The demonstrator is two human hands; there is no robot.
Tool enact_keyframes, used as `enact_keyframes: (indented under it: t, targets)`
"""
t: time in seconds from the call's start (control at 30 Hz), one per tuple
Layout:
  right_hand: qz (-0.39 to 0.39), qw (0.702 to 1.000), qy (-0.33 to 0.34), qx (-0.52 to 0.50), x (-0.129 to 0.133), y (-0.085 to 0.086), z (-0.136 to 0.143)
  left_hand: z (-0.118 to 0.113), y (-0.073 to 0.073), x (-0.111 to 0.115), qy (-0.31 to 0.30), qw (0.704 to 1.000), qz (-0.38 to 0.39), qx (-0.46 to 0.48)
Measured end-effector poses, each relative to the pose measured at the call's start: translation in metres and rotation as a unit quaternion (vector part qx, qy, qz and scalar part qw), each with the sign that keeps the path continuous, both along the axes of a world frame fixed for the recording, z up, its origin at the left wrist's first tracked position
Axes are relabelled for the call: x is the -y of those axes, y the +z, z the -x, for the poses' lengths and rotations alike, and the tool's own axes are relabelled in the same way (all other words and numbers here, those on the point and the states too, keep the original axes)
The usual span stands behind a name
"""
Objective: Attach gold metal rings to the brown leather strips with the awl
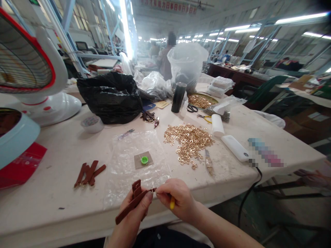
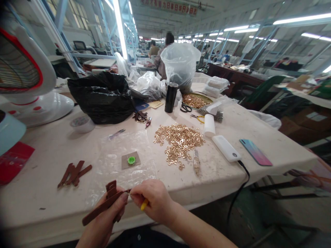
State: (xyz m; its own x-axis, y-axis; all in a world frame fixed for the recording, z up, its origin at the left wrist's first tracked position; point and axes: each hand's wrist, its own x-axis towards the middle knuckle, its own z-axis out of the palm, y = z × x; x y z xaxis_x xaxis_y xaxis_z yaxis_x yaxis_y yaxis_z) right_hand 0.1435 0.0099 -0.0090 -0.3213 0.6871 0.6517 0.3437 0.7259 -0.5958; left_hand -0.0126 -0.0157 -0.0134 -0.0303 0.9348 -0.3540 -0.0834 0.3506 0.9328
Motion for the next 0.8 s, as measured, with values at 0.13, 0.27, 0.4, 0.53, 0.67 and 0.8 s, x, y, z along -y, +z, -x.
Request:
enact_keyframes:
  t: [0.13,0.27,0.4,0.53,0.67,0.8]
  targets:
    - [0.006,1.0,0.001,-0.009,0.0002,-0.0005,0.0008,0.0031,-0.007,0.001,-0.008,1.0,-0.002,-0.003]
    - [0.013,1.0,0.003,-0.016,0.0011,-0.0003,0.0014,0.0022,-0.0066,0.0014,-0.006,1.0,0.0,0.01]
    - [0.039,0.999,0.002,-0.022,0.003,-0.0009,0.0002,-0.0001,-0.0016,0.0009,0.016,1.0,0.006,0.007]
    - [0.08,0.997,-0.003,-0.017,0.0034,-0.0038,-0.0017,0.0,0.0008,0.0017,0.015,1.0,0.01,0.015]
    - [0.211,0.976,-0.037,-0.046,0.0014,-0.0049,-0.0002,0.0017,0.0012,0.0034,-0.003,0.999,0.008,0.047]
    - [0.347,0.935,0.03,-0.066,-0.0007,0.0006,0.0031,0.0019,0.002,0.0036,-0.021,0.998,0.009,0.066]
